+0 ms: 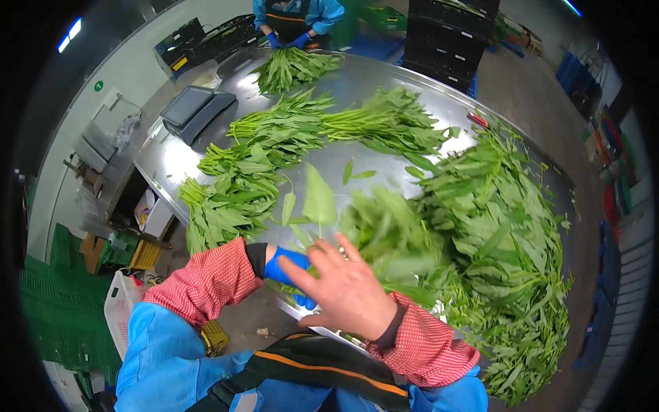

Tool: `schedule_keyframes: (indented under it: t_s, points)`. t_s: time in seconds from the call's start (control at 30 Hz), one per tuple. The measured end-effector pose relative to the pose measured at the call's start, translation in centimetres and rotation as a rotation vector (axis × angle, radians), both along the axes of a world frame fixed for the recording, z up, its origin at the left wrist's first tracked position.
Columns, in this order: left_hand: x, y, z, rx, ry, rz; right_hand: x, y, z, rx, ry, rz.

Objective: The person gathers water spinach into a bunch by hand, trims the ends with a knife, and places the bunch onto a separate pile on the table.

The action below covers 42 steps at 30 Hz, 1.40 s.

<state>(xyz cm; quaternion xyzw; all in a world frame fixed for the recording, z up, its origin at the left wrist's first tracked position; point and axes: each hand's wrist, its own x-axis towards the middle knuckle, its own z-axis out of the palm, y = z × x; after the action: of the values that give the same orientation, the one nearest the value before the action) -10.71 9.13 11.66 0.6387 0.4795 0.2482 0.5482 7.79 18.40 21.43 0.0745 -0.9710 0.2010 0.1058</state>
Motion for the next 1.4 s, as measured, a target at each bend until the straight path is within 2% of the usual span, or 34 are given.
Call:
schedule_keyframes:
  t_s: [0.03,0.1,0.2,0.3,0.33,0.37,0.43,0.47,0.5,0.57,0.63,0.67,0.7,0.77,0.87,0.9,0.97,1.03,1.13,1.2,1.3,1.4]
  points:
    - [-0.6,-0.1,2.1,-0.184,0.003,-0.078,-0.8,0.6,-1.0,0.054,-0.074,-0.010]
    - [-2.0,-1.1,1.4,-0.591,-0.366,-0.094,-1.9,1.3,-2.5,0.092,-0.166,-0.033]
    - [-4.6,-1.9,0.6,-0.709,-0.450,-0.153,-4.1,1.8,-3.8,0.145,-0.115,-0.028]
    - [-7.5,-1.5,-1.0,-0.543,-0.494,-0.146,-7.0,3.3,-6.7,0.148,-0.116,0.002]
    - [-8.7,-1.3,0.3,-0.394,-0.346,0.025,-8.1,4.1,-6.5,0.143,-0.048,-0.007]
    - [-10.6,-0.8,-1.7,-0.229,-0.153,0.121,-9.3,5.0,-6.2,0.194,-0.028,-0.057]
    - [-13.4,0.3,-4.9,-0.111,-0.805,0.577,-11.3,7.0,-5.6,0.293,0.003,-0.165]
    - [-14.7,0.8,-7.4,-0.102,-0.778,0.829,-12.4,8.2,-5.3,0.331,0.011,-0.230]
    - [-15.0,1.8,-10.2,-0.023,-0.404,1.032,-13.8,9.3,-4.9,0.371,0.019,-0.292]
    - [-15.6,2.9,-15.9,0.286,0.293,1.069,-17.0,10.9,-4.0,0.412,0.070,-0.377]
    - [-14.6,4.1,-18.1,0.349,0.720,1.110,-20.4,12.9,-4.9,0.460,0.085,-0.410]
    - [-13.8,4.6,-18.3,0.160,0.851,1.031,-22.1,13.9,-6.1,0.491,0.112,-0.421]
    - [-12.6,4.9,-16.8,0.111,0.974,0.933,-23.8,14.9,-7.9,0.523,0.140,-0.434]
    - [-9.6,4.5,-18.0,0.330,0.833,0.792,-27.3,16.6,-12.7,0.530,-0.002,-0.473]
    - [-5.3,2.8,-15.9,0.296,0.615,0.478,-31.1,17.7,-18.6,0.430,-0.326,-0.521]
    - [-4.3,2.1,-15.2,0.307,0.568,0.372,-31.7,17.5,-19.6,0.405,-0.393,-0.534]
    - [-2.9,0.9,-14.3,0.337,0.599,0.322,-31.9,16.3,-19.1,0.476,-0.406,-0.558]
    - [-2.7,0.4,-14.3,0.357,0.601,0.316,-30.4,14.4,-17.6,0.490,-0.174,-0.590]
    - [-2.5,0.7,-14.2,0.372,0.596,0.350,-25.8,10.8,-15.4,0.439,-0.049,-0.551]
    - [-1.9,0.9,-13.5,0.336,0.563,0.378,-21.5,8.8,-15.5,0.196,-0.038,-0.458]
    - [-0.1,0.5,-12.7,0.336,0.538,0.389,-14.7,7.5,-15.1,-0.043,-0.271,-0.318]
    - [2.7,-1.1,-12.8,0.335,0.549,0.315,-7.9,7.2,-14.1,-0.223,-0.300,-0.314]
